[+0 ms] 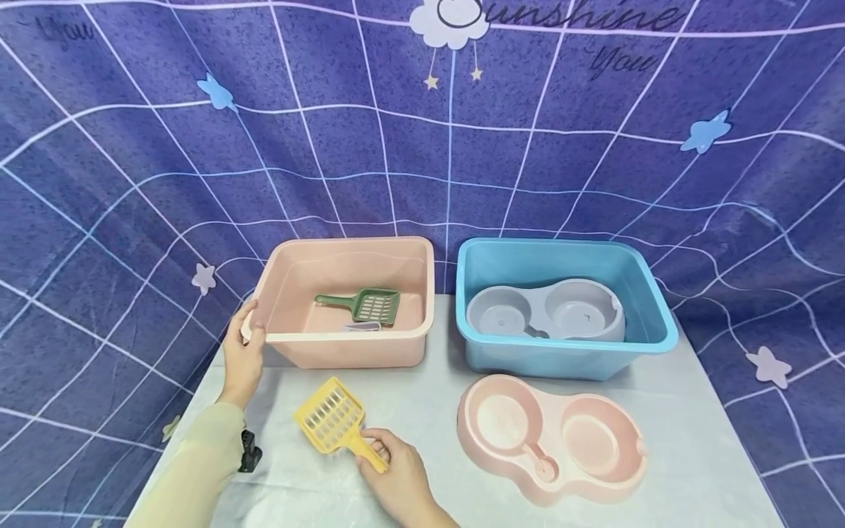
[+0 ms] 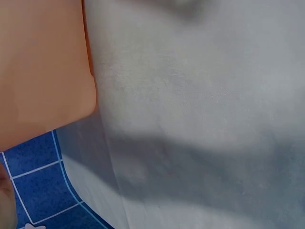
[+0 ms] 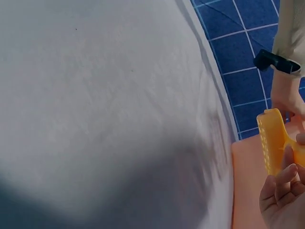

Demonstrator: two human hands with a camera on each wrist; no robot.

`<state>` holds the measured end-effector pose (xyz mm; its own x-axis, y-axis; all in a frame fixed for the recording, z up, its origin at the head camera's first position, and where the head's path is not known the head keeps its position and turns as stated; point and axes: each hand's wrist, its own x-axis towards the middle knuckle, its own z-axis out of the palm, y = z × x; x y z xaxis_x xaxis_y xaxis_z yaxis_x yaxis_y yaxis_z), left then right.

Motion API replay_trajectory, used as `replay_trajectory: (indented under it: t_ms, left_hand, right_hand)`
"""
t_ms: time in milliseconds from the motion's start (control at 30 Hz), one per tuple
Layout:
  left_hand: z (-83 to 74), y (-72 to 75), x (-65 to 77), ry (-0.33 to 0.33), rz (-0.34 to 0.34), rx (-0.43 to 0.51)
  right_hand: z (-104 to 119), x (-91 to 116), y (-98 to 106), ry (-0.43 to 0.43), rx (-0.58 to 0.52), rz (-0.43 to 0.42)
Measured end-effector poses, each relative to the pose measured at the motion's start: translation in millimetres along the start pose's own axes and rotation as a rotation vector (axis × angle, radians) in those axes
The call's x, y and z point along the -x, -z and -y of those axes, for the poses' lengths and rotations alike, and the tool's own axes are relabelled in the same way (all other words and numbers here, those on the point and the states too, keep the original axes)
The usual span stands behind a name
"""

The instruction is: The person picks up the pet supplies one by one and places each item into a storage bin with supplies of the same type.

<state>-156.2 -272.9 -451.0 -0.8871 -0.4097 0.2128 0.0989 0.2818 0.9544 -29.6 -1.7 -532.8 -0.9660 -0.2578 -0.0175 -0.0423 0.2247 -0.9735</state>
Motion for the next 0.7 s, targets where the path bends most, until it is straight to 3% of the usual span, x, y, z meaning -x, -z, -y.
replay_trajectory:
  t_ms: [367, 700]
  left_hand:
    - [1.1, -1.5, -2.2, 0.010, 0.019, 0.035]
    - [10.7, -0.6, -6.0, 0.012, 0.002, 0.043]
  right_hand:
    - [13.0, 2.0, 17.1, 0.067, 0.054, -0.017]
    - [22.0, 5.7, 16.1, 0.102, 0.060, -0.049]
